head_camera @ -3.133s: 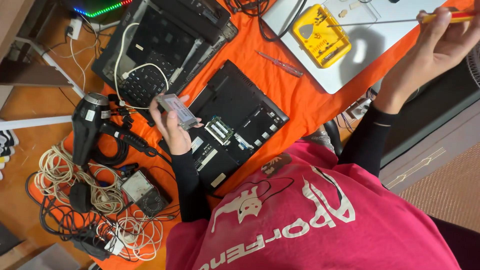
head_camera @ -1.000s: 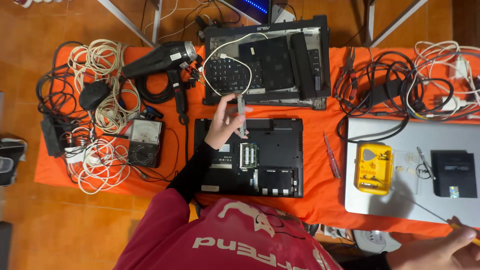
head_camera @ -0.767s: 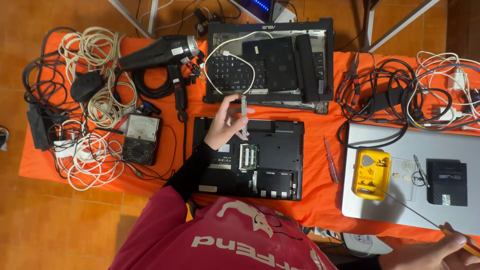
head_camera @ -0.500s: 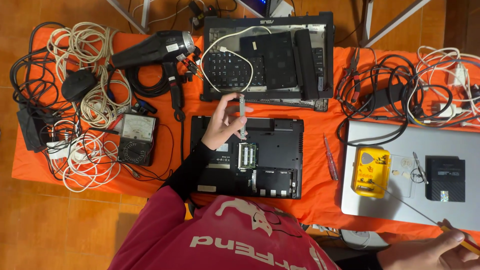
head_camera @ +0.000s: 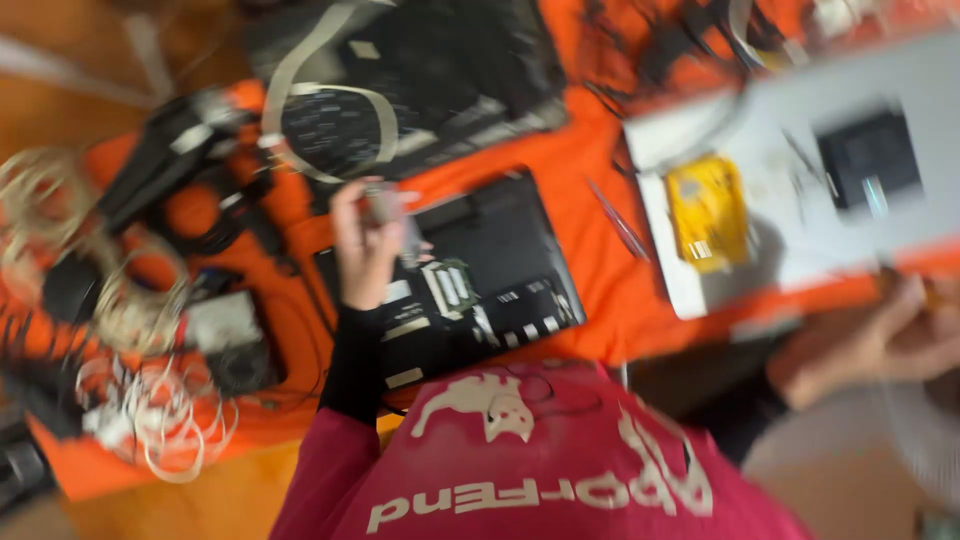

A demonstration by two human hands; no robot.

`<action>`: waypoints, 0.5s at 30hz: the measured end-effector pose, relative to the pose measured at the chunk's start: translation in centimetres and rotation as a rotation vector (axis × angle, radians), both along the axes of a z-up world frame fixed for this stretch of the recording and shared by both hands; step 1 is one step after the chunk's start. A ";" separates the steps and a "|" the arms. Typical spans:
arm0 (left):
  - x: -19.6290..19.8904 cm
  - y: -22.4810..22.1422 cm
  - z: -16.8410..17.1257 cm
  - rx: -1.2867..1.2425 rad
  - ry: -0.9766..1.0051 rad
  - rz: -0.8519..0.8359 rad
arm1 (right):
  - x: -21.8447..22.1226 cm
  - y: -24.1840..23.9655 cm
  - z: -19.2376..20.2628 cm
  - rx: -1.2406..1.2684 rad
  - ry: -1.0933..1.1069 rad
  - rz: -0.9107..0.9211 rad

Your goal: Replacing a component in a laptop using a screwdriver and a hair dryer to heat adhesive.

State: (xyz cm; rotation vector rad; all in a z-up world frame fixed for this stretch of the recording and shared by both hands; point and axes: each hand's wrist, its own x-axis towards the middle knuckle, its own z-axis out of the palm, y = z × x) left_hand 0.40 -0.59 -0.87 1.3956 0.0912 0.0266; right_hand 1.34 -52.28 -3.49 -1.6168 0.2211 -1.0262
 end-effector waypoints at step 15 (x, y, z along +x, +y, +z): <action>0.2 -1.3 -0.4 0.115 0.014 0.111 | -1.7 -1.2 -1.0 -0.013 0.046 0.076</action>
